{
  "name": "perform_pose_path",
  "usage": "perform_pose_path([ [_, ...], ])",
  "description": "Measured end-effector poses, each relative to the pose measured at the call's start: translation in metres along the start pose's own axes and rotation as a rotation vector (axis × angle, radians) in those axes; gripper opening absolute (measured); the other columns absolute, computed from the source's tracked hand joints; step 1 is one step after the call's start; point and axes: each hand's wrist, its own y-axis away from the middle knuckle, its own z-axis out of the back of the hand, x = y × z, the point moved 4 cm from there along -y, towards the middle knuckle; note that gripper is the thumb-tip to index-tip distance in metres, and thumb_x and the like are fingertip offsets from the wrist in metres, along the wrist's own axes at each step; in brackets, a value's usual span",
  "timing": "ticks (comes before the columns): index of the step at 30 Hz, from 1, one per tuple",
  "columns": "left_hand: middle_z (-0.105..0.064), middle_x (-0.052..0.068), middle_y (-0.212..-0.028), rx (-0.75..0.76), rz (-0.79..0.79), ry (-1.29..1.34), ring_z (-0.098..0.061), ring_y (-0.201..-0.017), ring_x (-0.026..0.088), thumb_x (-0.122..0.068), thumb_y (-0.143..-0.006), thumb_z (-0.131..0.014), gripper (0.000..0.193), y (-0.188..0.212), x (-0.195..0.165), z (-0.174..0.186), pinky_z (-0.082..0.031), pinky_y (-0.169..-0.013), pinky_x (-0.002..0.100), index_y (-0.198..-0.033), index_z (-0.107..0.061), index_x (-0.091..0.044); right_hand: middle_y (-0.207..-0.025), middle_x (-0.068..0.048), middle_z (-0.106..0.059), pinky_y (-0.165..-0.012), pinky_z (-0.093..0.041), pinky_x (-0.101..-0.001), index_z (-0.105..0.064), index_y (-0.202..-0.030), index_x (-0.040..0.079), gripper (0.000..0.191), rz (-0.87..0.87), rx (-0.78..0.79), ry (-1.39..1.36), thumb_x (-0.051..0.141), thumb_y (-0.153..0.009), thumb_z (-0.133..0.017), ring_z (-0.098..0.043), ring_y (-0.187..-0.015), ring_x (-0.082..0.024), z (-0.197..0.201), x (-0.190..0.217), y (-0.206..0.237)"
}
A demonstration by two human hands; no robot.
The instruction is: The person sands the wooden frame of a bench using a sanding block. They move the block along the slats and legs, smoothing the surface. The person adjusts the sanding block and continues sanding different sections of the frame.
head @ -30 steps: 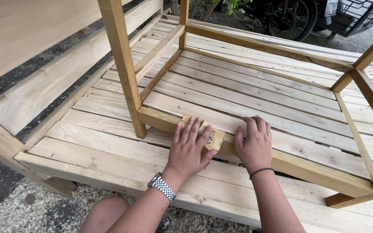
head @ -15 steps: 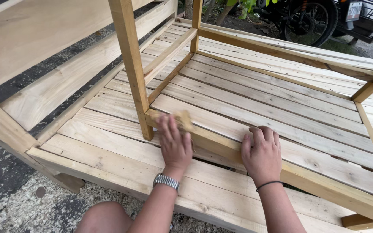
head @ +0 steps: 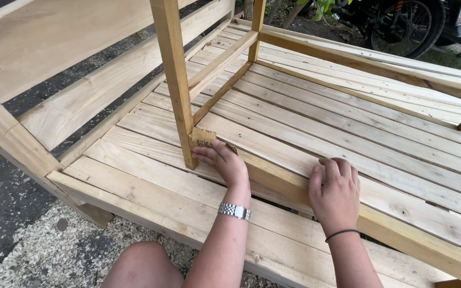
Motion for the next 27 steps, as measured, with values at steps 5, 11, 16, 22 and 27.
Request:
perform_pose_path([
  [5,0.037,0.026,-0.161,0.144,0.004,-0.157,0.028,-0.151,0.035,-0.057,-0.103,-0.015,0.091,0.011,-0.031,0.003,0.006,-0.125,0.047,-0.152,0.029,0.005,-0.139,-0.015,-0.059,-0.115,-0.036,-0.047,-0.064,-0.132,0.009,0.044,0.128,0.106,0.084,0.037,-0.101,-0.053,-0.047,-0.136,-0.036,0.0,-0.006,-0.012],
  [11,0.022,0.022,-0.165,0.003,0.31,0.158,0.006,-0.156,0.032,-0.042,-0.104,-0.024,0.081,-0.02,-0.038,0.019,-0.01,-0.128,0.041,-0.154,0.023,0.0,-0.147,-0.004,-0.051,-0.119,-0.015,-0.0581,-0.055,-0.143,0.026,0.056,0.239,0.411,0.206,0.053,-0.095,-0.045,-0.032,-0.146,-0.028,0.007,-0.025,-0.021],
  [16,0.014,0.023,-0.167,0.084,0.254,0.11,0.003,-0.157,0.034,-0.045,-0.109,-0.023,0.078,0.014,-0.028,-0.001,-0.007,-0.127,0.042,-0.156,0.018,0.002,-0.151,-0.007,-0.047,-0.118,-0.015,-0.0597,-0.055,-0.143,0.025,0.057,0.205,0.365,0.138,0.057,-0.098,-0.041,-0.028,-0.149,-0.029,0.008,-0.034,-0.021],
  [22,-0.017,0.02,-0.167,-0.003,0.496,0.496,-0.026,-0.153,0.033,-0.05,-0.105,-0.013,0.072,-0.01,-0.043,0.012,-0.022,-0.124,0.044,-0.159,0.002,-0.004,-0.151,-0.008,-0.047,-0.122,-0.014,-0.0601,-0.059,-0.139,0.025,0.049,0.067,0.402,0.082,0.047,-0.101,-0.039,-0.028,-0.15,-0.028,0.006,-0.048,-0.021],
  [27,0.0,0.017,-0.17,0.008,0.488,0.257,-0.011,-0.157,0.029,-0.054,-0.106,-0.025,0.084,0.02,-0.01,-0.011,-0.015,-0.127,0.043,-0.157,0.019,-0.003,-0.152,-0.011,-0.046,-0.12,-0.017,-0.0589,-0.058,-0.14,0.021,0.052,0.152,0.388,0.039,0.043,-0.095,-0.047,-0.029,-0.149,-0.03,0.011,-0.048,-0.025],
])
